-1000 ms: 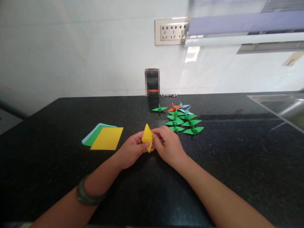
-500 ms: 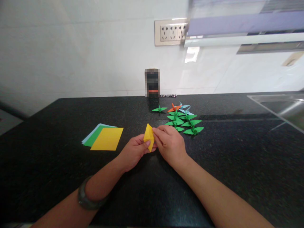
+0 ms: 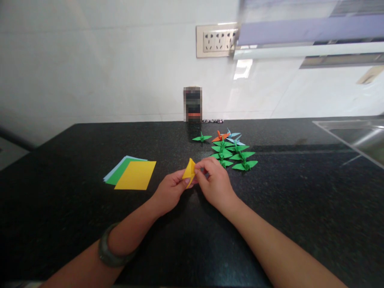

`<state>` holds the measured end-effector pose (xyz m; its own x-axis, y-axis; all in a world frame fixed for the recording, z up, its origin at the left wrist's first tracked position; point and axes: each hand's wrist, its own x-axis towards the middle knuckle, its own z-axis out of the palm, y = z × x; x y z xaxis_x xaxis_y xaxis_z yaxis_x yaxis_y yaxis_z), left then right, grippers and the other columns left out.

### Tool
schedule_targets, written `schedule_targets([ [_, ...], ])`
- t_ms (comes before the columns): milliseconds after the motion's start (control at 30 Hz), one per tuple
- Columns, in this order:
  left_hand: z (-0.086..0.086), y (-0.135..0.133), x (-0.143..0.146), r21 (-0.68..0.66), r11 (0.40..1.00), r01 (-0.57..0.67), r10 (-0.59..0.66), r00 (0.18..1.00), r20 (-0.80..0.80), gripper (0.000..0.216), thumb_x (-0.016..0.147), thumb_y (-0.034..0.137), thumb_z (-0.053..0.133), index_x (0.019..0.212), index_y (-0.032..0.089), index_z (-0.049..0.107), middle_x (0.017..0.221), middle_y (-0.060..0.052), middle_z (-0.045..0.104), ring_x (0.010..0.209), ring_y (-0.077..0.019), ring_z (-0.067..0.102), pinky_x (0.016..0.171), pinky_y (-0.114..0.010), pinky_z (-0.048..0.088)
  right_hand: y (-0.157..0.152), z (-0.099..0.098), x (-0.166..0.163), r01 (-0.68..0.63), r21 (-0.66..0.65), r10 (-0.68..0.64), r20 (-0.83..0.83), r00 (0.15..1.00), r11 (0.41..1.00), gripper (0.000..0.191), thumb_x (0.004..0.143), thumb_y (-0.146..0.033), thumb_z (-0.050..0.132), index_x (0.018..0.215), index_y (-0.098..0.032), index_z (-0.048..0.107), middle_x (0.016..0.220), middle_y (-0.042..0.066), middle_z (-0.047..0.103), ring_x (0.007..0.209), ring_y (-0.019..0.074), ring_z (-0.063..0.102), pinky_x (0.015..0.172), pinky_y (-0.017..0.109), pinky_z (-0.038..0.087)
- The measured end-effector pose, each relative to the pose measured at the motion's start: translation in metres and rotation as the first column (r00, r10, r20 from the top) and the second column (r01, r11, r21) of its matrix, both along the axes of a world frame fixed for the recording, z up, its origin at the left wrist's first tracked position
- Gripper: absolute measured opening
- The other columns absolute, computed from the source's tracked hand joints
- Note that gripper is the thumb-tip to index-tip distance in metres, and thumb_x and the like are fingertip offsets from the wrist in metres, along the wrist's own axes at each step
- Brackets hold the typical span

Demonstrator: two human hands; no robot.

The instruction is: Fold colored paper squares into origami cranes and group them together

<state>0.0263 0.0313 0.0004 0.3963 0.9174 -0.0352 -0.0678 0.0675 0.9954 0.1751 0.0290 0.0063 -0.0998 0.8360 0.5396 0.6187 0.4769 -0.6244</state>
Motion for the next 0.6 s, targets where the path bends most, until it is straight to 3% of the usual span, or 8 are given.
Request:
schedule_targets([
  [133, 0.0010, 0.0000, -0.0011, -0.205, 0.978, 0.045, -0.002, 0.979, 0.205, 0.024, 0.074, 0.022, 0.059, 0.097, 0.015, 0.063, 0.086, -0.005, 0.066, 0.077, -0.0147, 0.062, 0.077, -0.029, 0.045, 0.0000, 0.0023, 0.0015, -0.093, 0.069, 0.095, -0.031, 0.995, 0.993, 0.009, 0.079, -0.011, 0.051, 0.078, -0.019, 0.055, 0.080, 0.004, 0.054, 0.077, 0.0161, 0.052, 0.066, 0.029, 0.045],
  [267, 0.0031, 0.0016, -0.0038, -0.310, 0.948, 0.078, 0.042, 0.931, 0.363, 0.027, 0.069, 0.022, 0.065, 0.095, 0.016, 0.061, 0.084, -0.004, 0.066, 0.071, -0.0129, 0.062, 0.071, -0.027, 0.046, -0.0020, 0.0056, 0.0022, -0.198, 0.103, 0.199, 0.001, 0.980, 0.975, 0.009, 0.080, -0.011, 0.050, 0.079, -0.019, 0.054, 0.085, 0.006, 0.052, 0.086, 0.0179, 0.051, 0.071, 0.032, 0.046],
  [367, 0.0024, 0.0023, -0.0047, -0.322, 0.945, 0.062, 0.067, 0.925, 0.373, 0.028, 0.067, 0.024, 0.067, 0.093, 0.016, 0.061, 0.081, -0.003, 0.065, 0.069, -0.0124, 0.060, 0.070, -0.027, 0.046, -0.0030, 0.0070, 0.0016, -0.238, 0.090, 0.239, 0.009, 0.971, 0.967, 0.008, 0.079, -0.013, 0.052, 0.082, -0.020, 0.055, 0.089, 0.006, 0.051, 0.087, 0.0183, 0.050, 0.069, 0.032, 0.046],
  [500, 0.0009, 0.0007, -0.0024, -0.258, 0.961, 0.096, -0.012, 0.951, 0.309, 0.026, 0.067, 0.028, 0.068, 0.090, 0.015, 0.062, 0.079, -0.003, 0.064, 0.071, -0.0119, 0.058, 0.072, -0.027, 0.044, -0.0027, 0.0060, 0.0003, -0.229, -0.009, 0.228, -0.061, 0.972, 0.973, 0.011, 0.077, -0.015, 0.056, 0.086, -0.021, 0.059, 0.092, 0.007, 0.050, 0.087, 0.0191, 0.051, 0.059, 0.028, 0.048],
  [600, 0.0024, -0.0010, -0.0005, -0.265, 0.959, 0.105, -0.018, 0.950, 0.311, 0.024, 0.066, 0.028, 0.069, 0.085, 0.015, 0.063, 0.075, -0.001, 0.062, 0.070, -0.0110, 0.056, 0.072, -0.027, 0.042, -0.0022, 0.0040, -0.0001, -0.277, -0.018, 0.273, -0.111, 0.956, 0.961, 0.012, 0.077, -0.015, 0.056, 0.083, -0.023, 0.062, 0.093, 0.006, 0.049, 0.087, 0.0180, 0.052, 0.062, 0.029, 0.049],
])
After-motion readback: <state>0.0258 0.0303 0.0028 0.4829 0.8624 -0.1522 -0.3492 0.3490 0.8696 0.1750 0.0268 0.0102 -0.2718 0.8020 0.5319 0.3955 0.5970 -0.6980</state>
